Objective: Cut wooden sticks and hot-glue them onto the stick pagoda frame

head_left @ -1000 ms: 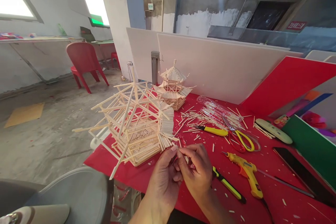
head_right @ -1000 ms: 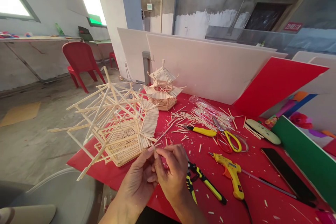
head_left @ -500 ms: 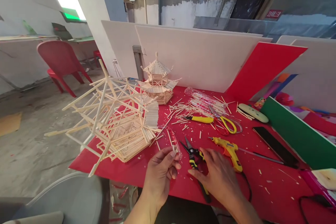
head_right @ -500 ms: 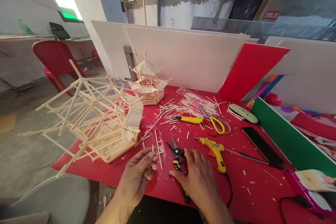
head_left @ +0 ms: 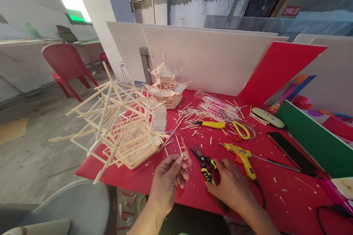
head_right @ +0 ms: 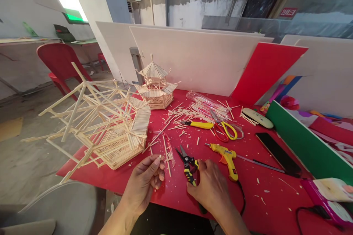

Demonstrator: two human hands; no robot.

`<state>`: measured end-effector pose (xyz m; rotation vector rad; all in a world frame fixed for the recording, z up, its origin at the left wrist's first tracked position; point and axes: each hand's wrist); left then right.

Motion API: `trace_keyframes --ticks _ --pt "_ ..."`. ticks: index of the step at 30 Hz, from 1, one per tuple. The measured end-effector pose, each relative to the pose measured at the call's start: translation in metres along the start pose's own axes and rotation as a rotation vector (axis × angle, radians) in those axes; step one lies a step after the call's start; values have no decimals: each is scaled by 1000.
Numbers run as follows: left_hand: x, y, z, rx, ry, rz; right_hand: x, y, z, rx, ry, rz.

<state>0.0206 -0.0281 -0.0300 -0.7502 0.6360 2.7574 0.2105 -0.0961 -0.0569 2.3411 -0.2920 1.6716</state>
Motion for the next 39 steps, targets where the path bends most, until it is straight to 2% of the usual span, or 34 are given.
trace_keyframes --ticks 3,5,8,10,11,13,16,19,24,27,30,34,39 --pt "1 0 0 -27 -54 8 11 1 2 -51 -300 -37" --pt "0 -1 -1 -56 -104 6 17 5 2 -70 -669 -114" --pt "-2 -2 -3 -99 -188 -15 20 12 -5 -98 -1314 -387" --pt "-3 -3 -3 -122 -238 -27 18 16 -12 -123 -1571 -595" --pt "-3 -2 -3 -134 -258 -31 17 18 -16 -130 -1579 -657" --pt "-3 -1 0 -155 -295 -43 19 21 -21 -146 -1428 -676" --pt "-3 3 4 -187 -348 -60 26 24 -23 -129 -1109 -488" --pt "-5 7 6 -212 -392 -63 31 25 -21 1 -792 -268" --pt "-10 8 6 -233 -440 -96 18 25 -16 212 -459 -141" --pt "-10 8 7 -232 -452 -103 14 24 -14 297 -383 -85" --pt "-9 9 8 -246 -509 -112 16 23 -15 322 -336 -53" --pt "-7 10 9 -254 -591 -153 21 23 -16 331 -322 -70" --pt "-7 9 8 -220 -579 -185 19 24 -15 323 -358 -92"
Point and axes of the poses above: each hand's wrist, its own y-axis away from the middle knuckle, its own x-axis out of the back of the hand, z = x × y, and after that the axes turned 3 degrees about -y, right-handed
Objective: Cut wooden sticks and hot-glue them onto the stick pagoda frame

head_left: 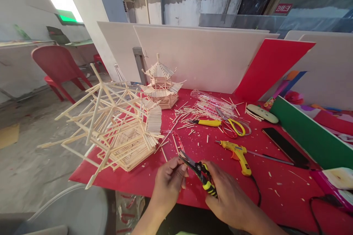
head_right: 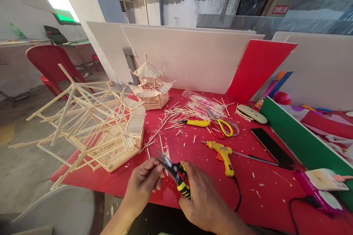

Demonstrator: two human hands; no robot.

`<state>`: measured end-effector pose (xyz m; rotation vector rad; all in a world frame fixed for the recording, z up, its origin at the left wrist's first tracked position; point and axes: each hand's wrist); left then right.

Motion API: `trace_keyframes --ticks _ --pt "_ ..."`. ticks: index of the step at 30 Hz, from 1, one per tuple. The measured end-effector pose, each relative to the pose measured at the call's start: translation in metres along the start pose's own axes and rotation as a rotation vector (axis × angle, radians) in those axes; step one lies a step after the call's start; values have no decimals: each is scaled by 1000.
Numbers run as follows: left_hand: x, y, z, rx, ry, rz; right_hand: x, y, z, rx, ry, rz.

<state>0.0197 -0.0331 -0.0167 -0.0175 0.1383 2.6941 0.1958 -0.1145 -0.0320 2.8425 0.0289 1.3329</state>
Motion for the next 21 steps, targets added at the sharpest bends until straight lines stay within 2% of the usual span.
trace_keyframes --ticks 6,12,17,21 --pt "-2 -1 1 30 26 3 -2 3 -1 -69 -46 -45" --pt "-11 -3 -7 109 109 -23 -1 8 1 -139 8 -76" --pt "-13 -7 -17 133 161 19 -6 11 7 -206 -83 -6" --pt "-12 -9 -17 154 211 39 2 5 8 -239 -109 0"
Point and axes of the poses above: each hand's wrist, its own y-axis away from the middle knuckle, its own x-axis out of the back of the hand, z = x × y, and after that the axes turned 3 degrees about -y, right-handed
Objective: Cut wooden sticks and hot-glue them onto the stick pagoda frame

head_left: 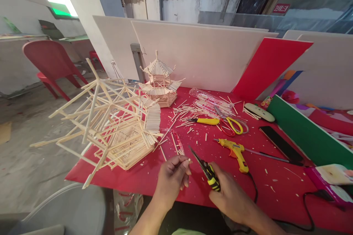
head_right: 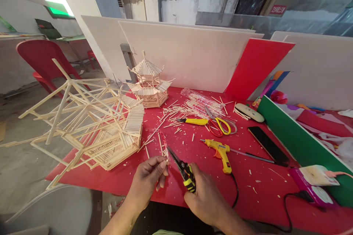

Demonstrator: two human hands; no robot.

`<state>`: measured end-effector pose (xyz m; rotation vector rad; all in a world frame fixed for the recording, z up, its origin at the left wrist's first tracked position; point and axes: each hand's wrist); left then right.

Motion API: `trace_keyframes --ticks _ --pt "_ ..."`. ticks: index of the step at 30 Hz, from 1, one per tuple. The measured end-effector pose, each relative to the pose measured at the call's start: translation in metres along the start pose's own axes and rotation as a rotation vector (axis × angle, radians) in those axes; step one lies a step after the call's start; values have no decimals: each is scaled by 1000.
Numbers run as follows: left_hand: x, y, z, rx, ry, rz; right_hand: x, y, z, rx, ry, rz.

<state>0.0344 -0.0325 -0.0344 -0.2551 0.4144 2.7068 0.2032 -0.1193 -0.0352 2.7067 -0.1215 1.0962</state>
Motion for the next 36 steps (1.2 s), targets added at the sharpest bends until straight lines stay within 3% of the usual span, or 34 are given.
trace_keyframes --ticks 5,11,16,20,26,31,36 --pt "5 3 5 106 180 12 1 -11 10 -81 212 76" --pt "14 6 14 253 471 57 -15 -15 29 109 482 233" --pt "13 8 19 353 690 150 -9 -23 -17 529 307 489" --pt "15 9 22 389 772 183 -19 -35 -59 740 159 573" --pt "28 6 33 352 862 204 -40 -53 -85 781 99 608" --pt "36 2 42 219 914 178 -43 -71 -97 765 11 626" --pt "42 -2 45 211 907 180 -44 -84 -103 805 15 623"
Point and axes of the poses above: each hand's wrist, its own y-axis away from the middle knuckle, its own x-axis out of the back of the hand, z = x × y, and after that the axes turned 3 degrees about -y, right-handed
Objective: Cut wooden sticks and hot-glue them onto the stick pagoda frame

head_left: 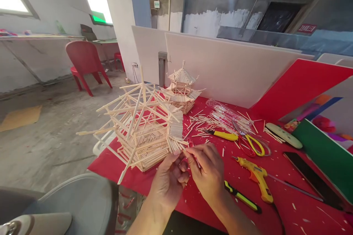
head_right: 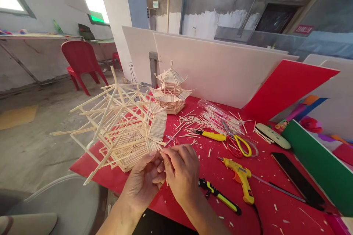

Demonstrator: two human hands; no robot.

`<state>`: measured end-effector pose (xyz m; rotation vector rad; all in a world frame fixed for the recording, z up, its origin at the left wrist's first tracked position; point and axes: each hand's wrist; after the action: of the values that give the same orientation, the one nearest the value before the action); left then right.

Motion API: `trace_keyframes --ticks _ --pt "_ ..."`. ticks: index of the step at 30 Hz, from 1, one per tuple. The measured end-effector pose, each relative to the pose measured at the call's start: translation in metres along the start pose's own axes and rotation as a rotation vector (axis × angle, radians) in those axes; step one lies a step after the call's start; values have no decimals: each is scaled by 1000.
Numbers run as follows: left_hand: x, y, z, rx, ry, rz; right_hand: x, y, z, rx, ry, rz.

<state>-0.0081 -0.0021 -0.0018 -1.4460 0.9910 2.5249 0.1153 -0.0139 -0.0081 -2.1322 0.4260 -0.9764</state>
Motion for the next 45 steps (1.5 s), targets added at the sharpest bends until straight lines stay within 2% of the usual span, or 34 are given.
trace_keyframes --ticks 13,23,30,40,45 --pt "-13 -7 1 -36 -36 58 1 -7 2 53 73 -33" --pt "-19 -6 2 -42 -7 71 -3 -9 8 2 -45 18" --pt "-21 -4 4 -19 1 100 -3 -14 14 13 -72 1" --pt "-27 -2 2 -58 -17 173 2 -13 16 27 -65 -40" --pt "-29 0 1 -79 -19 157 5 -12 15 23 -56 -33"
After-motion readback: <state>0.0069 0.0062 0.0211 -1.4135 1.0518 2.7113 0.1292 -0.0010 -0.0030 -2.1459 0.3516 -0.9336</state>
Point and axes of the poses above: each hand's wrist, its own y-axis away from the middle knuckle, its own x-axis out of the back of the hand, z = x × y, and after that the axes turned 3 degrees about -y, right-handed
